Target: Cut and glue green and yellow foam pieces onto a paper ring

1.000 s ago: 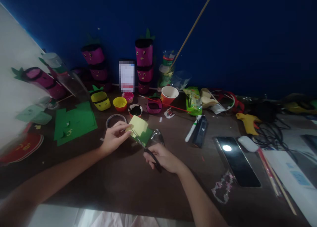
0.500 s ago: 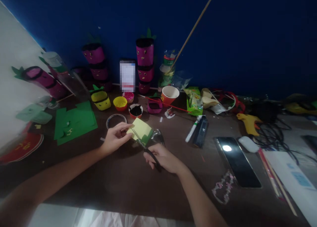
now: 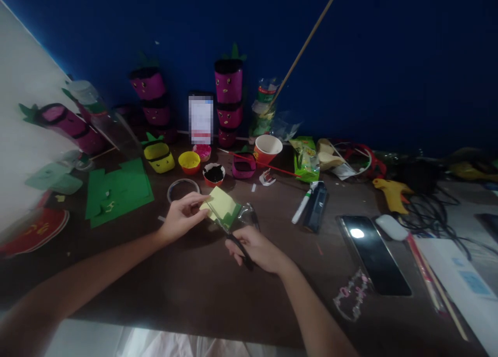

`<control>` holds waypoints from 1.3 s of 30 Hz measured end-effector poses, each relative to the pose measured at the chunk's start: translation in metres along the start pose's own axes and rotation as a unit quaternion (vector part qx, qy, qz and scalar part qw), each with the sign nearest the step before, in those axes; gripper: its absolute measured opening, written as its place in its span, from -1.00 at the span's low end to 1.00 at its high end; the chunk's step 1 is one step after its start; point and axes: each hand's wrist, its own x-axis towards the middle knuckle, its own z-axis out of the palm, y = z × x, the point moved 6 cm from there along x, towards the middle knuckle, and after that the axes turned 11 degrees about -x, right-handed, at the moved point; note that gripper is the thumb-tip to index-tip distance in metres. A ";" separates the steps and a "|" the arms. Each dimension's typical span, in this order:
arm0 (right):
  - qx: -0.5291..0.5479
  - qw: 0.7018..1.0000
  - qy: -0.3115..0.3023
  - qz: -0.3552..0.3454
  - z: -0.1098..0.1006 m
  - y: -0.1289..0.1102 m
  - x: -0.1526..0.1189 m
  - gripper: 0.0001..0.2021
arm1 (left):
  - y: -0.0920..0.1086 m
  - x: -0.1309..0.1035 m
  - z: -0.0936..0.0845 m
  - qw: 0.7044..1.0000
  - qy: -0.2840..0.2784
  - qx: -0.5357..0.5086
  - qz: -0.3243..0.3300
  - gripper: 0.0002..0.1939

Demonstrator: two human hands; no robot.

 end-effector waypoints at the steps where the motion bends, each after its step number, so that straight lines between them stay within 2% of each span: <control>1: -0.001 1.000 0.001 0.000 0.000 0.000 0.000 -0.52 | 0.000 0.000 0.000 1.000 0.001 -0.001 0.001 -0.73; 21: -0.012 1.000 0.004 -0.005 -0.001 0.000 0.002 -0.58 | 0.005 0.002 0.000 0.999 -0.001 0.030 0.025 -0.73; 31: -0.002 1.000 0.005 0.004 -0.001 0.006 0.003 -0.58 | 0.005 0.002 -0.001 1.000 -0.001 0.024 0.015 -0.73; 39: -0.020 1.000 0.008 0.006 -0.001 0.001 0.003 -0.58 | 0.000 0.002 -0.004 0.999 0.000 0.040 0.013 -0.71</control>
